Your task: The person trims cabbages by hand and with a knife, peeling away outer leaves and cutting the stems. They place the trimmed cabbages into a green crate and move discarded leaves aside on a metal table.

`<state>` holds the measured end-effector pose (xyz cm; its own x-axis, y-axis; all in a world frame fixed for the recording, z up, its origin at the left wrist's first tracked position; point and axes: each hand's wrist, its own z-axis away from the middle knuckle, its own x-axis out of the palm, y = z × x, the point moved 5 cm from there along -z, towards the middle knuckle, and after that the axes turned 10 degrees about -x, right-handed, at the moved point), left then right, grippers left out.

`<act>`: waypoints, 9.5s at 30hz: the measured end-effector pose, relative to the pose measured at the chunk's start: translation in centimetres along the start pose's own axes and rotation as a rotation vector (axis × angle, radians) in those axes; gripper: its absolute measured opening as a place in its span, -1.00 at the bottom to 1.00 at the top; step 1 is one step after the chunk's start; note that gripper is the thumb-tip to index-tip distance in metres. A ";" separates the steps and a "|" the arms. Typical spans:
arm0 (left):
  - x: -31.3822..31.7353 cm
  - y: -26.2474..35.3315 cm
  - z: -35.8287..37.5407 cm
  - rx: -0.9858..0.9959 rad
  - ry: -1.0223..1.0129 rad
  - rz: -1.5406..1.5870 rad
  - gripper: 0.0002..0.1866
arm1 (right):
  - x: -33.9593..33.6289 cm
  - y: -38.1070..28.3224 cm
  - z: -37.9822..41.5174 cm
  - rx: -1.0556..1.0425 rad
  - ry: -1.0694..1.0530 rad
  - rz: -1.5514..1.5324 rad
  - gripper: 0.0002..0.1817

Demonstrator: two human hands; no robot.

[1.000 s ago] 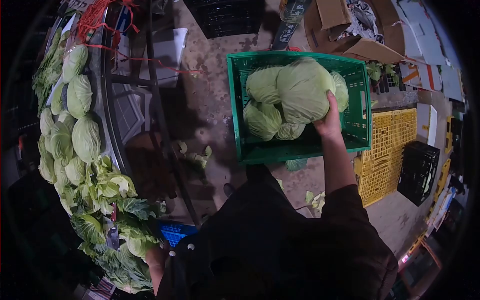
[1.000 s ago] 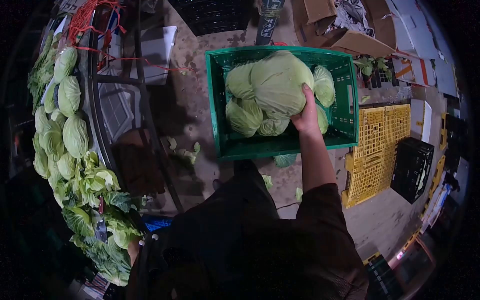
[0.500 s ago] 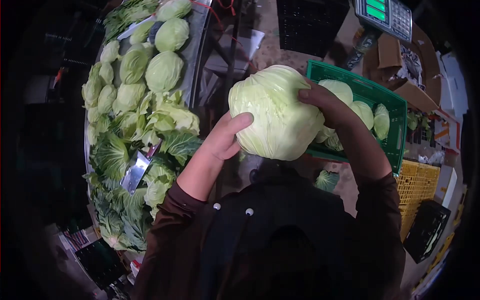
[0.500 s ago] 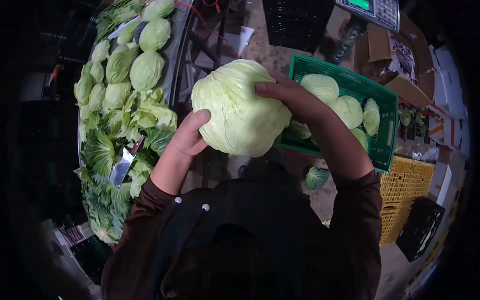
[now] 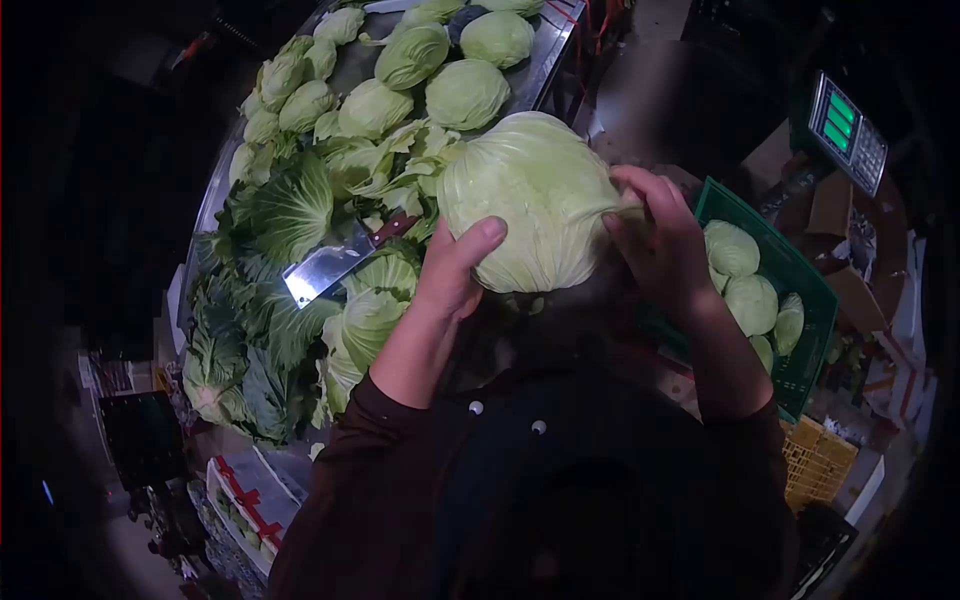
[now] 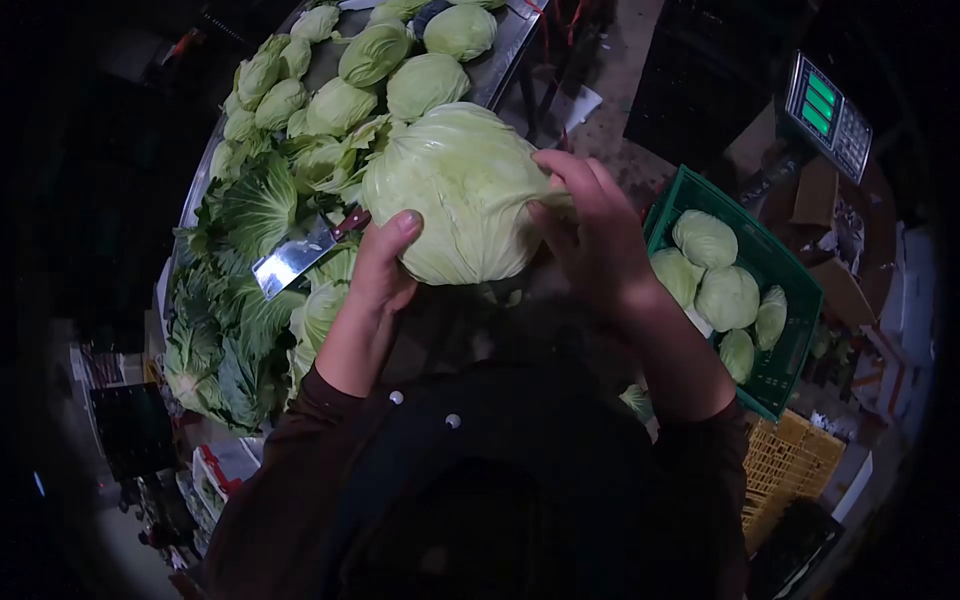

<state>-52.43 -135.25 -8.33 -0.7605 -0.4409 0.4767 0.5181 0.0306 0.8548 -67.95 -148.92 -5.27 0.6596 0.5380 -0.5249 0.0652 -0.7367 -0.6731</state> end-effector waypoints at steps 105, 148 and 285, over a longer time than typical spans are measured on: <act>4.2 -2.0 -1.6 0.504 0.353 -1.232 -0.66 | 2.8 6.6 10.0 0.723 0.414 -1.045 -0.36; 2.2 -1.9 -4.1 0.250 0.461 -0.803 -0.85 | 2.0 8.7 10.9 0.362 0.620 -2.099 -0.41; 11.6 -16.1 -7.6 -0.763 -0.192 -0.075 -0.52 | -5.7 15.3 24.1 0.792 0.543 -1.151 -0.06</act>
<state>-66.63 -147.69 -18.16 -0.8221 -0.2533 0.5100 0.5357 -0.6474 0.5421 -88.78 -153.37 -25.16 0.7325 0.3093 0.6065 0.4334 0.4751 -0.7658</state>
